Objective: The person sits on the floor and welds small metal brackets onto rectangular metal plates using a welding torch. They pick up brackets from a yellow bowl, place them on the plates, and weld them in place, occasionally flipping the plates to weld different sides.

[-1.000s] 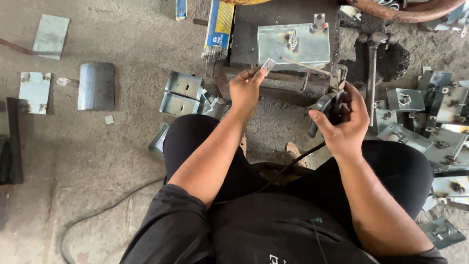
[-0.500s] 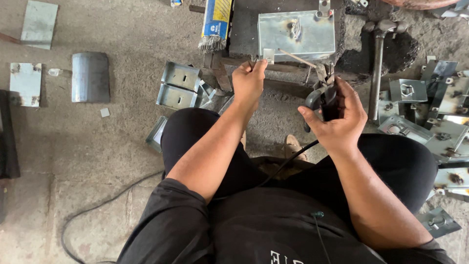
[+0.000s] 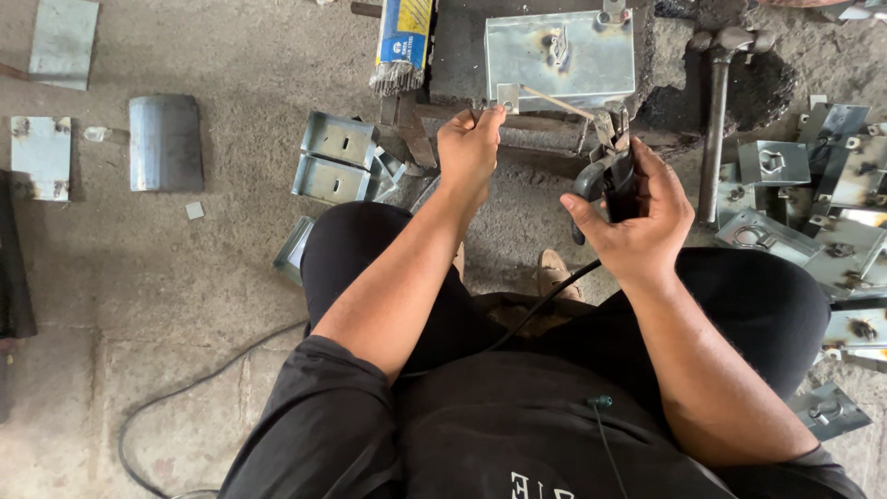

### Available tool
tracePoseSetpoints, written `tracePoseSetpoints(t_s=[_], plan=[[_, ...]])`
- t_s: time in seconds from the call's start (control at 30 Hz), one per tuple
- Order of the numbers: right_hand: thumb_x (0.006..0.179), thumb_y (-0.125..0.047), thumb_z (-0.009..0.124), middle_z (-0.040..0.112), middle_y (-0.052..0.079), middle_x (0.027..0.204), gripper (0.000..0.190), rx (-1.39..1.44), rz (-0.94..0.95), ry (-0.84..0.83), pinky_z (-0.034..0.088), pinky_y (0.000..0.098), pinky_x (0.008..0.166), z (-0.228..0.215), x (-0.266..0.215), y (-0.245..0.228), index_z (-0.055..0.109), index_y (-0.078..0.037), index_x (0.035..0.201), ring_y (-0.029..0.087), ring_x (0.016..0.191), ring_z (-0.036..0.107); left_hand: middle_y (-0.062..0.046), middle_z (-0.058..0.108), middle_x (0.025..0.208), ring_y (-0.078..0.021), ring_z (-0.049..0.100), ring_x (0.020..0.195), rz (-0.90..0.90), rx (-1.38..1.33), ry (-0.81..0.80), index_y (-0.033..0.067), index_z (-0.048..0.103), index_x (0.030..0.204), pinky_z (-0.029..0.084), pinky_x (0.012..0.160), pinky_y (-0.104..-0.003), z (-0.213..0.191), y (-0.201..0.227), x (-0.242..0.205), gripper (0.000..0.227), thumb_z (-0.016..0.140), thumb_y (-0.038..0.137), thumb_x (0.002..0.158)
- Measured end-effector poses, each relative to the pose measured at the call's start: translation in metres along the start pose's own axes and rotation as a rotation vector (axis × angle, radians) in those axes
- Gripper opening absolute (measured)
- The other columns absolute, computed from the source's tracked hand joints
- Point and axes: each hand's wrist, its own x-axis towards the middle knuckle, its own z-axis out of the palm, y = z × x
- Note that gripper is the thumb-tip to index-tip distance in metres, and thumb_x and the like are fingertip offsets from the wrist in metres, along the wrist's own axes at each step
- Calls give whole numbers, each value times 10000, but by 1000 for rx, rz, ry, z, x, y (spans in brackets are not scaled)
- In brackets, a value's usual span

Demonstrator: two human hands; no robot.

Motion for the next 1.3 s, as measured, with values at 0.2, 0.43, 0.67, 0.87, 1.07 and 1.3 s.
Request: tracePoseSetpoints(t_s=[0.2,0.43,0.67,0.87,1.07,1.3], plan=[[917,-230,946,696,66,1176,711,36,-18,-8,609,221,821,1,1,4,562,44,1449,84,983,700,47,532,599,-40,424,487,-55,-7,0,90,635,730,307,439,-248,2,6,-3,212,728,182,897],[827,-244,978,686,89,1126,774,-49,89,13,590,262,786,0,-2,7,581,45,1425,118,923,685,52,501,605,-32,385,511,-10,-7,-19,39,621,744,282,445,-258,1,2,1,233,741,153,909],[904,-190,953,711,63,1221,748,95,52,-6,589,236,847,1,-1,6,540,34,1486,90,1012,700,41,540,627,-45,433,496,-58,38,60,48,663,826,330,426,-271,1,0,3,114,693,134,895],[856,-140,959,696,75,1188,760,33,82,18,564,233,816,1,-2,6,554,43,1472,92,996,667,34,507,618,-48,413,482,-81,-19,12,37,638,840,300,407,-277,-4,-12,10,41,635,47,879],[892,-122,951,699,95,1231,748,61,76,-18,584,261,888,0,-3,6,539,52,1492,98,983,682,42,439,539,-54,351,420,-35,-145,-41,108,510,750,237,361,-269,-4,-20,16,254,699,66,915],[938,-92,922,699,103,1263,708,204,44,-30,597,260,909,2,0,1,499,43,1490,114,1043,702,54,514,573,-29,442,460,-50,57,57,94,600,744,333,396,-251,-4,-15,16,167,692,84,883]])
